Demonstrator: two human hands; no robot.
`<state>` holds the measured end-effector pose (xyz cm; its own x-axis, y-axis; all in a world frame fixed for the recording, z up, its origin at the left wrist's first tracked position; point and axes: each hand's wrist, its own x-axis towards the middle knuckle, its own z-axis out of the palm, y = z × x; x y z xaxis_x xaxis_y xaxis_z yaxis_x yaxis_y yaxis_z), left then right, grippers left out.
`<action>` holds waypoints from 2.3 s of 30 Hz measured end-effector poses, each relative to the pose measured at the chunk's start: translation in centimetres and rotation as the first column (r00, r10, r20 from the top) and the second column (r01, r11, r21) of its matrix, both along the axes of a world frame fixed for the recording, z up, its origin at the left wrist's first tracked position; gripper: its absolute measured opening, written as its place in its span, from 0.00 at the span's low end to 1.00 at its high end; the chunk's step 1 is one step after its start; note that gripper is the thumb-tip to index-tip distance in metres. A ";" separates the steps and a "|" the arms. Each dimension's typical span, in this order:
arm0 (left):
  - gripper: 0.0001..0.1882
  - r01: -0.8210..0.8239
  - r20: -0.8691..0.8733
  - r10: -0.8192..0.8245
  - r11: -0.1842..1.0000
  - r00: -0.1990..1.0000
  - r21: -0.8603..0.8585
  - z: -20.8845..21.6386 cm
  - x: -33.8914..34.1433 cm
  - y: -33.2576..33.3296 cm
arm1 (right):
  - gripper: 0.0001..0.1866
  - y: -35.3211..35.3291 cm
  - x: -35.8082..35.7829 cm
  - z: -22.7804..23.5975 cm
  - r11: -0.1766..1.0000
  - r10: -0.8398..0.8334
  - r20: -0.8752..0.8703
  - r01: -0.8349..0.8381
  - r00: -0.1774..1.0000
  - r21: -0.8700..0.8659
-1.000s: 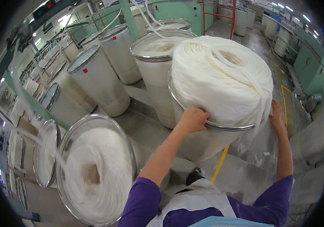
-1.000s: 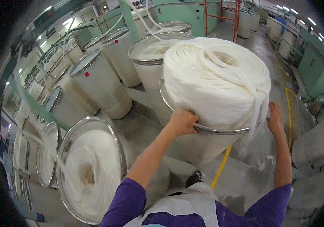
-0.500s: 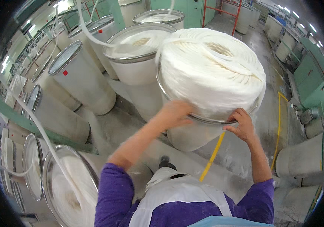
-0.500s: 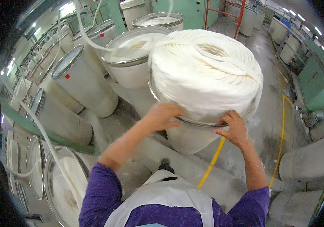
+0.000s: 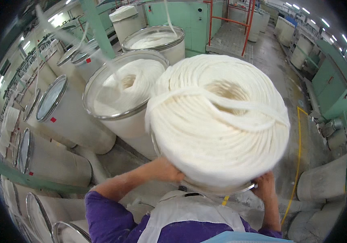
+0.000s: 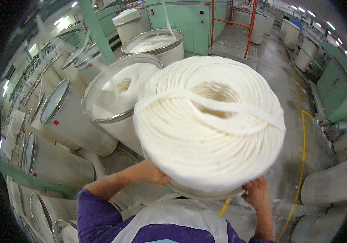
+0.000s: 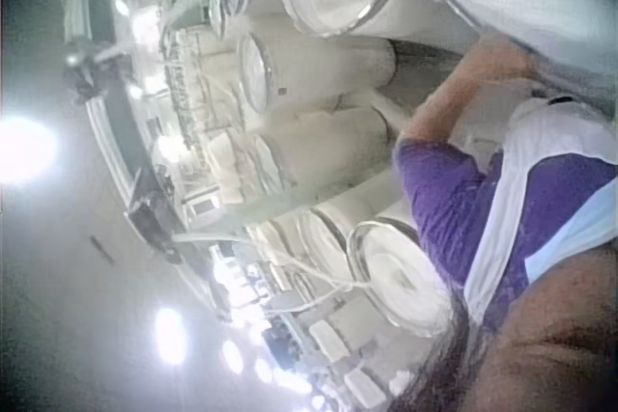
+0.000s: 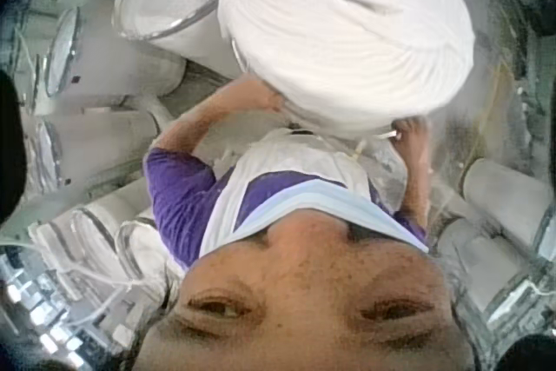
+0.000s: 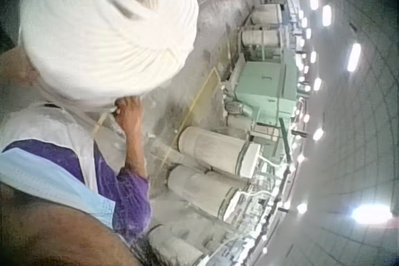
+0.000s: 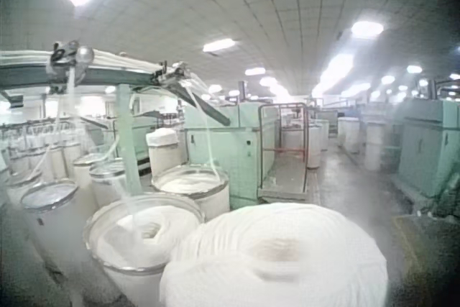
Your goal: The person walks between large cylindrical machines and handles white rope-like textile material. They lift and place coils of rope into the machines, pull strands from the coils, and use a small stick to guide the strands into the machine openings.
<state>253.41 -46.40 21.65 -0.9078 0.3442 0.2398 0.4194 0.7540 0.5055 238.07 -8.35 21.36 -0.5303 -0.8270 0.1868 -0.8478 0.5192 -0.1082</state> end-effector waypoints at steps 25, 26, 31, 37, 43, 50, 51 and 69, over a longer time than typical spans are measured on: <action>0.19 -0.127 -0.147 0.077 0.922 0.986 -0.365 -1.1 -39.6 -8.7 | 0.23 -10.3 -30.1 -1.0 0.908 -0.408 -0.062 0.397 0.911 -0.135; 0.19 -0.128 -0.132 0.083 0.914 0.988 -0.384 -1.2 -41.6 -8.9 | 0.25 -10.9 -31.2 -1.4 0.879 -0.454 -0.099 0.427 0.886 -0.211; 0.19 -0.098 -0.212 0.025 0.934 0.977 -0.343 -4.2 -46.8 -9.1 | 0.28 -11.4 -35.8 -4.4 0.815 -0.547 -0.024 0.526 0.837 -0.241; 0.19 -0.087 -0.170 0.025 0.925 0.985 -0.369 -5.3 -50.6 -8.5 | 0.29 -12.4 -37.7 -3.8 0.800 -0.594 -0.057 0.583 0.802 -0.137; 0.19 -0.012 -0.263 -0.042 0.980 0.964 -0.198 -5.6 -51.4 -9.2 | 0.16 -12.4 -39.2 5.3 0.816 -0.432 0.524 0.566 0.734 -0.119; 0.22 -0.136 -0.346 0.128 0.991 0.929 -0.001 -5.3 -48.3 -9.8 | 0.16 -13.2 -52.5 12.8 0.819 -0.458 0.188 0.495 0.869 -0.289; 0.22 -0.196 -0.340 0.169 0.979 0.925 -0.046 -5.3 -47.2 -10.7 | 0.16 -13.6 -53.8 13.0 0.844 -0.398 0.208 0.445 0.894 -0.299; 0.10 -0.916 -0.639 0.741 -0.083 0.206 -0.393 -7.8 -23.4 -22.3 | 0.19 -37.6 -64.4 10.1 0.983 0.179 0.034 -0.181 0.983 0.038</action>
